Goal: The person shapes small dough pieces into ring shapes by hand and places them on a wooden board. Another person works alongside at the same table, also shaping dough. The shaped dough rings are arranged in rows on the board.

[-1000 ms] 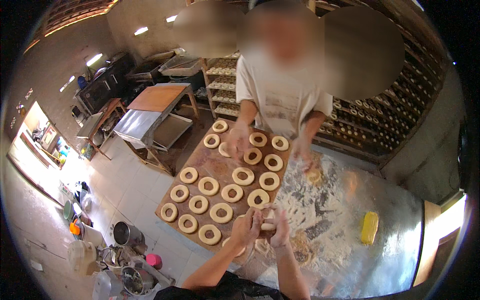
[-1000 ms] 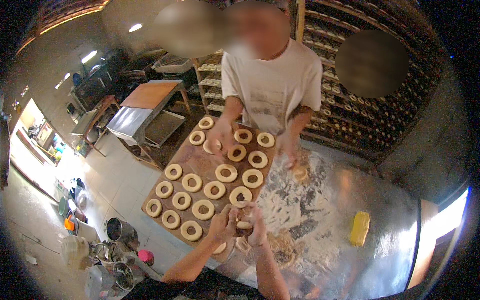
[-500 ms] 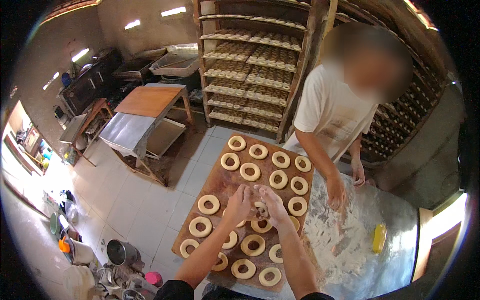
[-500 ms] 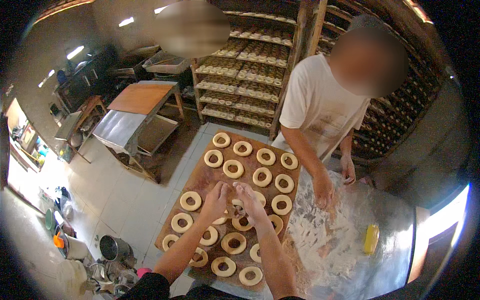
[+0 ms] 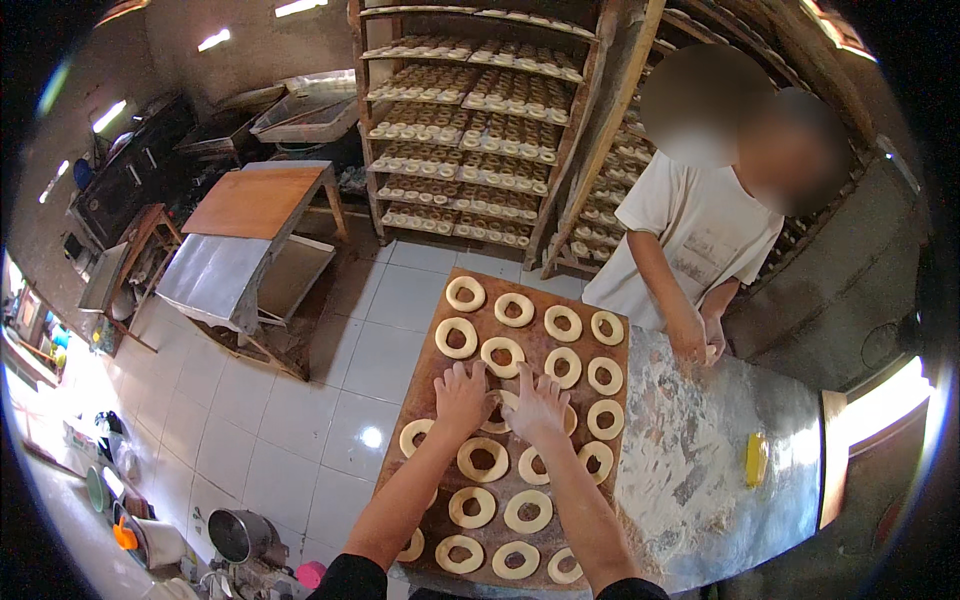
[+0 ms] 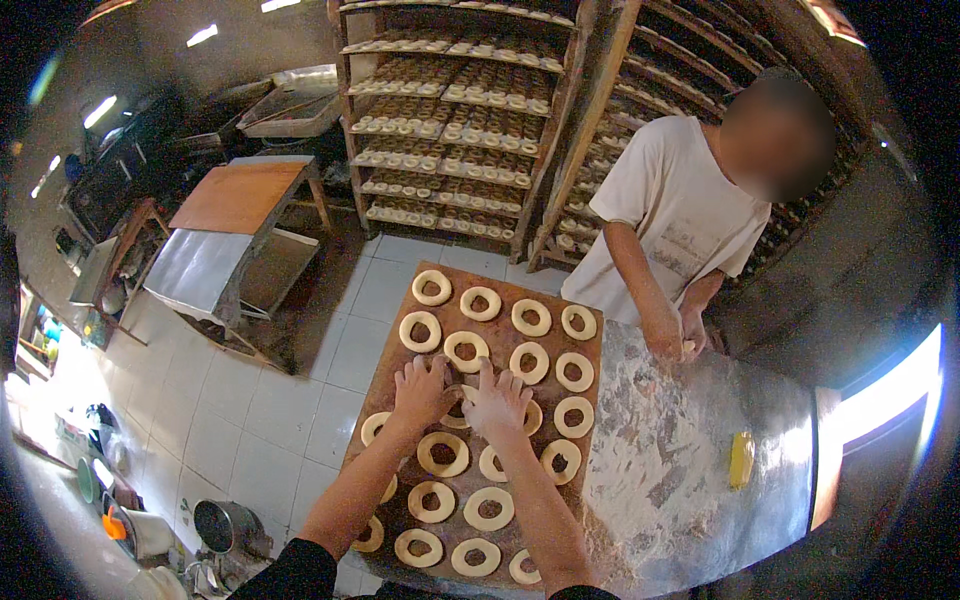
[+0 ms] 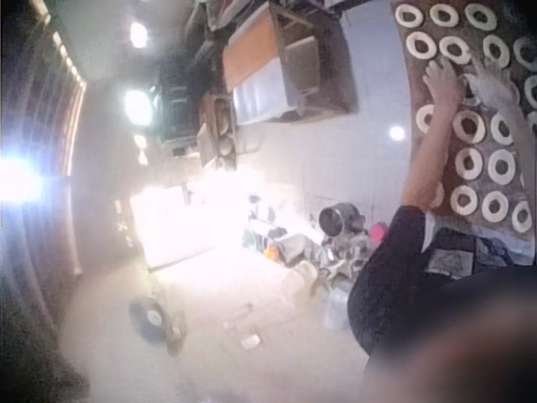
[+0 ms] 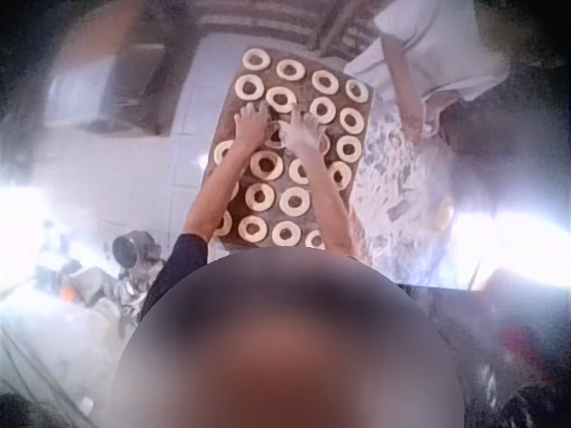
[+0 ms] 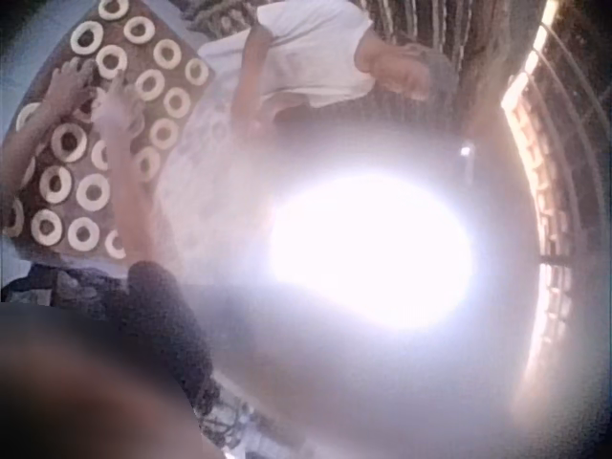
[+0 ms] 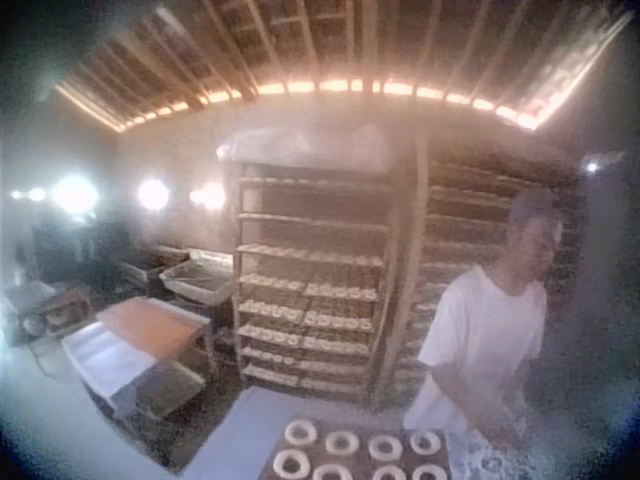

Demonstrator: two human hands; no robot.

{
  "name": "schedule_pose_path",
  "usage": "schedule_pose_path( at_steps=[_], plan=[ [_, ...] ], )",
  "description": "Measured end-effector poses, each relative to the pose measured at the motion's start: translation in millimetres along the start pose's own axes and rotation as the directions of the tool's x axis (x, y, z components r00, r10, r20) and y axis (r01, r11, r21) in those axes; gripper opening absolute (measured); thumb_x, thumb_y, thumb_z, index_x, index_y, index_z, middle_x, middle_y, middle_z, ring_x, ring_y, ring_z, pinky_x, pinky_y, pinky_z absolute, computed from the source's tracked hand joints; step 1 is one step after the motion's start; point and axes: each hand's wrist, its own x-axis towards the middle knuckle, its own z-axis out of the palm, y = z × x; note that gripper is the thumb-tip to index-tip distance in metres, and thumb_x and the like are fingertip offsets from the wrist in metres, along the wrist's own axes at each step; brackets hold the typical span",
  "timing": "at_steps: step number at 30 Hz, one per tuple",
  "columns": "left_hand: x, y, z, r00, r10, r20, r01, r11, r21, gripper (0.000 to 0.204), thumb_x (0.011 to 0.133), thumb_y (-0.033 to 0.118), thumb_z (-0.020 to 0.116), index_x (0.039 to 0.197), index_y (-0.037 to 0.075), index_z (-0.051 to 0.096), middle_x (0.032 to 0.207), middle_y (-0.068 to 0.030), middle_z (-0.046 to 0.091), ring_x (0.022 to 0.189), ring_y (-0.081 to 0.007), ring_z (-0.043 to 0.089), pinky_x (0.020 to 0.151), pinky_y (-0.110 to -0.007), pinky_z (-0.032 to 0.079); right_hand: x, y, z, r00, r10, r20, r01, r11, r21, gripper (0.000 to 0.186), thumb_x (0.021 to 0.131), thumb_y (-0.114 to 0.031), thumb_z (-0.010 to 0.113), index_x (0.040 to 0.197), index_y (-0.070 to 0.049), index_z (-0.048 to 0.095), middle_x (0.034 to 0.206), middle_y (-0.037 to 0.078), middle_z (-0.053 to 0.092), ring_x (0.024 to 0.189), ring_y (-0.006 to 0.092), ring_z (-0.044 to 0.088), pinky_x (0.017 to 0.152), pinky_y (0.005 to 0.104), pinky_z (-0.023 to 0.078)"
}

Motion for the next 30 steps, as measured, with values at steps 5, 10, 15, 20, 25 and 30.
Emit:
schedule_pose_path(
  at_steps=[5, 10, 15, 20, 25, 30],
  plan=[
    [4.3, -1.0, -8.2, 0.998, 0.055, 0.008, -0.055, 0.998, 0.008, 0.059, 0.083, 0.042, 0.07, 0.124, 0.006, 0.047, 0.11, -0.0199, 0.054, 0.105, -0.0381, 0.055, 0.086, -0.053, 0.042, -1.4, -3.0, 6.4, 0.995, 0.064, -0.071, -0.063, 0.998, 0.017, 0.082, 0.082, -0.037, 0.071, 0.148, -0.016, 0.027, 0.132, 0.022, 0.046, 0.126, 0.0397, 0.044, 0.101, 0.0591, 0.033],
    [-5.3, -1.4, -11.3, 0.996, 0.079, -0.046, -0.076, 0.995, 0.068, 0.057, 0.079, 0.034, 0.075, 0.12, 0.006, 0.047, 0.104, -0.0161, 0.056, 0.098, -0.0336, 0.057, 0.081, -0.047, 0.044, -7.5, -3.3, 0.4, 0.997, 0.029, -0.067, -0.024, 0.997, 0.073, 0.076, 0.084, -0.035, 0.069, 0.146, -0.015, 0.03, 0.13, 0.021, 0.046, 0.124, 0.0381, 0.043, 0.103, 0.058, 0.031],
    [-14.6, -7.8, -10.5, 0.996, 0.081, -0.023, -0.081, 0.997, 0.005, 0.057, 0.078, 0.031, 0.076, 0.121, 0.006, 0.046, 0.105, -0.0167, 0.056, 0.098, -0.0354, 0.059, 0.081, -0.048, 0.046, -26.6, 0.9, 13.3, 0.987, -0.076, -0.139, 0.08, 0.997, 0.022, 0.077, 0.082, -0.036, 0.071, 0.145, -0.015, 0.033, 0.13, 0.019, 0.046, 0.126, 0.0361, 0.041, 0.104, 0.0571, 0.029],
    [-15.1, -6.5, -8.6, 0.996, 0.082, -0.026, -0.081, 0.996, 0.034, 0.058, 0.08, 0.03, 0.074, 0.124, 0.007, 0.045, 0.106, -0.0169, 0.056, 0.1, -0.0362, 0.059, 0.082, -0.049, 0.047, -32.1, -1.9, 19.9, 0.974, -0.047, -0.223, 0.061, 0.996, 0.059, 0.073, 0.081, -0.037, 0.072, 0.142, -0.014, 0.038, 0.131, 0.019, 0.044, 0.126, 0.0363, 0.039, 0.105, 0.0561, 0.026],
    [-19.9, -1.3, -13.5, 0.999, 0.033, -0.01, -0.032, 0.998, 0.049, 0.054, 0.083, 0.028, 0.07, 0.127, 0.007, 0.046, 0.108, -0.0189, 0.057, 0.102, -0.0391, 0.058, 0.084, -0.051, 0.047, -48.5, -2.1, 6.9, 0.956, 0.019, -0.294, 0.038, 0.982, 0.187, 0.062, 0.084, -0.037, 0.068, 0.137, -0.014, 0.044, 0.132, 0.019, 0.043, 0.127, 0.0379, 0.037, 0.105, 0.0576, 0.025],
    [-50.2, -16.9, -34.0, 0.987, 0.008, -0.161, -0.028, 0.993, -0.117, 0.043, 0.084, 0.022, 0.067, 0.121, 0.009, 0.05, 0.108, -0.019, 0.059, 0.102, -0.0379, 0.058, 0.085, -0.05, 0.047, -118.7, 53.8, 7.8, 0.982, 0.071, -0.175, 0.004, 0.919, 0.395, 0.05, 0.087, -0.031, 0.066, 0.131, -0.014, 0.049, 0.125, 0.019, 0.051, 0.122, 0.0378, 0.043, 0.105, 0.0538, 0.03]
  ],
)
